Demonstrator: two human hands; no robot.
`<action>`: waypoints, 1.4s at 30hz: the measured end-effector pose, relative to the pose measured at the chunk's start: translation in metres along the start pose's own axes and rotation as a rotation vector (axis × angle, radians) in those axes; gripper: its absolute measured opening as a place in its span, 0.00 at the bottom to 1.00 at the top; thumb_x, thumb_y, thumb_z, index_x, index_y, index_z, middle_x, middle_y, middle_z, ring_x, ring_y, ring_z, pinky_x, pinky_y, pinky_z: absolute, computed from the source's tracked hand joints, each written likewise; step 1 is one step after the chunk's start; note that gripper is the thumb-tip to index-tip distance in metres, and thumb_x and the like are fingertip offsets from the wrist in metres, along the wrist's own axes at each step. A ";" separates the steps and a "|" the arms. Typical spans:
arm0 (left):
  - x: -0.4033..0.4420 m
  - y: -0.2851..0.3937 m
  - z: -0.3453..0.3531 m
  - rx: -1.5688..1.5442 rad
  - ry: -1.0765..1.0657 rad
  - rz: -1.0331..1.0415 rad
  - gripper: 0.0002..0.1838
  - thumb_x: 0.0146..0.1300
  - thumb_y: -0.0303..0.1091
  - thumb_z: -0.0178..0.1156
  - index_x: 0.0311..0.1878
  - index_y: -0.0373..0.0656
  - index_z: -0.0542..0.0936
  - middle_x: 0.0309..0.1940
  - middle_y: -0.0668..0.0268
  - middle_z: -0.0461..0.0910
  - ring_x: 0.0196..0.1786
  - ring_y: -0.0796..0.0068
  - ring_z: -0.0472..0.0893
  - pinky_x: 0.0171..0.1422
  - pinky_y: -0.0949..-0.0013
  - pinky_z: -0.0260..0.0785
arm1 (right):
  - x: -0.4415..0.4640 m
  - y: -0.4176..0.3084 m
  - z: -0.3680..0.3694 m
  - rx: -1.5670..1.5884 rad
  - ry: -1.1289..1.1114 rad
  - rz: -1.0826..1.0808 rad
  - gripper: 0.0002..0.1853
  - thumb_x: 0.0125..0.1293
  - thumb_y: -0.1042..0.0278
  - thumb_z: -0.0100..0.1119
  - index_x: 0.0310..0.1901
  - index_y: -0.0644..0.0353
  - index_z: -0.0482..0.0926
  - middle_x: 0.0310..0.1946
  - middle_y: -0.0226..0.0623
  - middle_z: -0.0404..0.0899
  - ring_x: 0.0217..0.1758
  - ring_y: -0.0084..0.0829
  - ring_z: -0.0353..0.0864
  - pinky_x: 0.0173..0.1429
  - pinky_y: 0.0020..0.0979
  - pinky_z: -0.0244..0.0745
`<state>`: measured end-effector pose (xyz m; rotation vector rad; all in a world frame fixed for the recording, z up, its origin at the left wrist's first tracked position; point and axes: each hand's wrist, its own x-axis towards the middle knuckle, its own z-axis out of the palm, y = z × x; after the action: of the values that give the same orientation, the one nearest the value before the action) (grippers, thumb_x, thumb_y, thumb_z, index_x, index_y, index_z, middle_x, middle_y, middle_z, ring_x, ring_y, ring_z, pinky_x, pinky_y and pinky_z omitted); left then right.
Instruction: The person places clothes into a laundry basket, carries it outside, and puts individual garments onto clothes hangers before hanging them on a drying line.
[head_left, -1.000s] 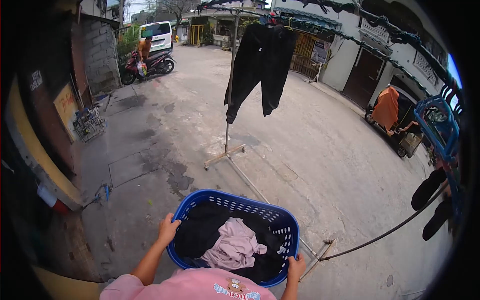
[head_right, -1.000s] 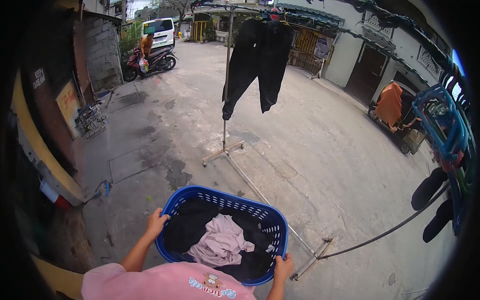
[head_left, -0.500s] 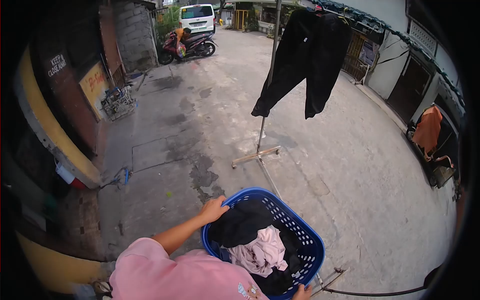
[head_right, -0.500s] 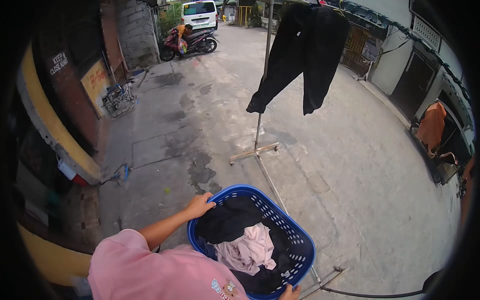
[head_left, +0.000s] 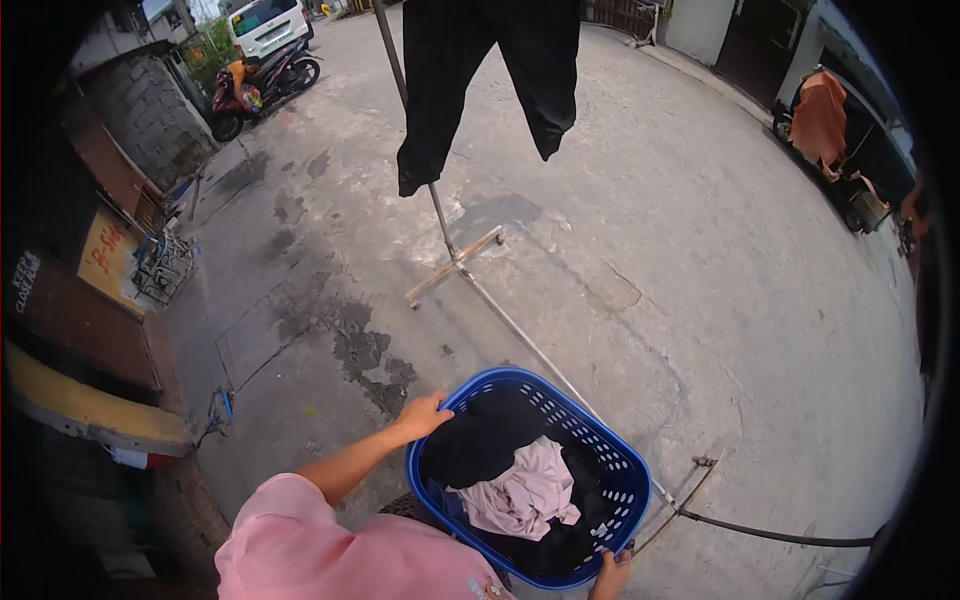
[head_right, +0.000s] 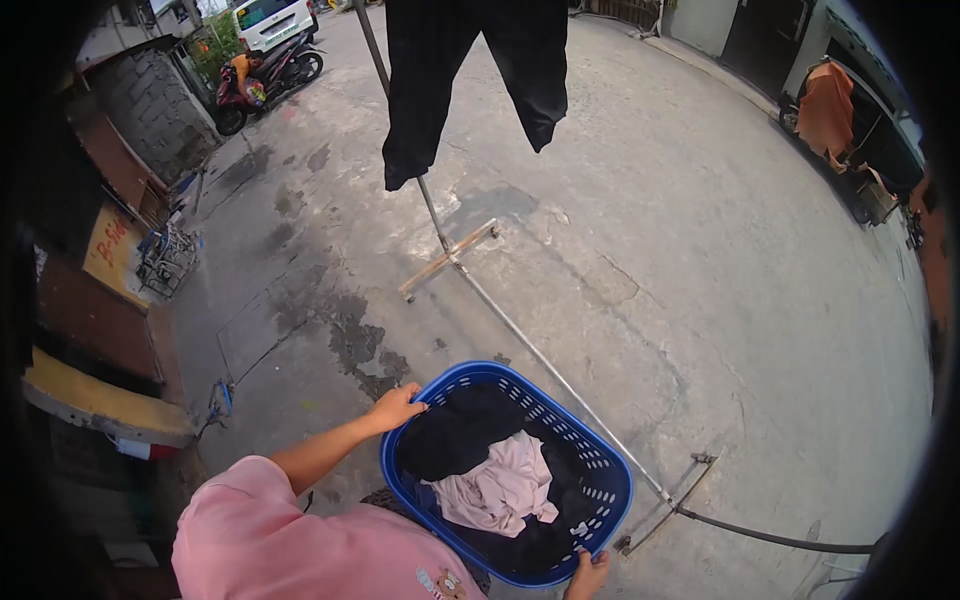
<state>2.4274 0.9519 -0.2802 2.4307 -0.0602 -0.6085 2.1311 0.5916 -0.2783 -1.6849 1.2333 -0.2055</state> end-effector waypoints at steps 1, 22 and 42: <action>0.006 0.007 0.000 0.019 -0.073 -0.012 0.21 0.53 0.43 0.58 0.44 0.37 0.73 0.35 0.51 0.79 0.42 0.52 0.78 0.46 0.57 0.67 | 0.001 0.012 0.001 -0.011 0.003 0.068 0.07 0.47 0.77 0.55 0.32 0.64 0.74 0.23 0.28 0.75 0.26 0.20 0.71 0.33 0.21 0.66; 0.158 -0.079 0.210 0.353 -0.447 -0.078 0.28 0.55 0.38 0.53 0.58 0.36 0.62 0.48 0.46 0.73 0.51 0.50 0.74 0.55 0.56 0.65 | 0.127 0.186 0.106 -0.113 -0.064 0.570 0.26 0.49 0.73 0.51 0.55 0.58 0.64 0.24 0.31 0.68 0.15 0.20 0.61 0.16 0.23 0.56; 0.113 0.049 0.190 -0.064 -0.507 0.454 0.13 0.57 0.28 0.51 0.46 0.40 0.69 0.41 0.53 0.76 0.45 0.53 0.75 0.50 0.61 0.64 | 0.026 0.016 0.225 -0.037 -0.205 -0.168 0.24 0.51 0.82 0.49 0.53 0.60 0.69 0.49 0.35 0.69 0.40 0.25 0.73 0.42 0.25 0.69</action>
<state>2.4501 0.7836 -0.4309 2.0429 -0.7626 -0.9685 2.2741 0.7080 -0.4104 -1.7952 0.9500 -0.1084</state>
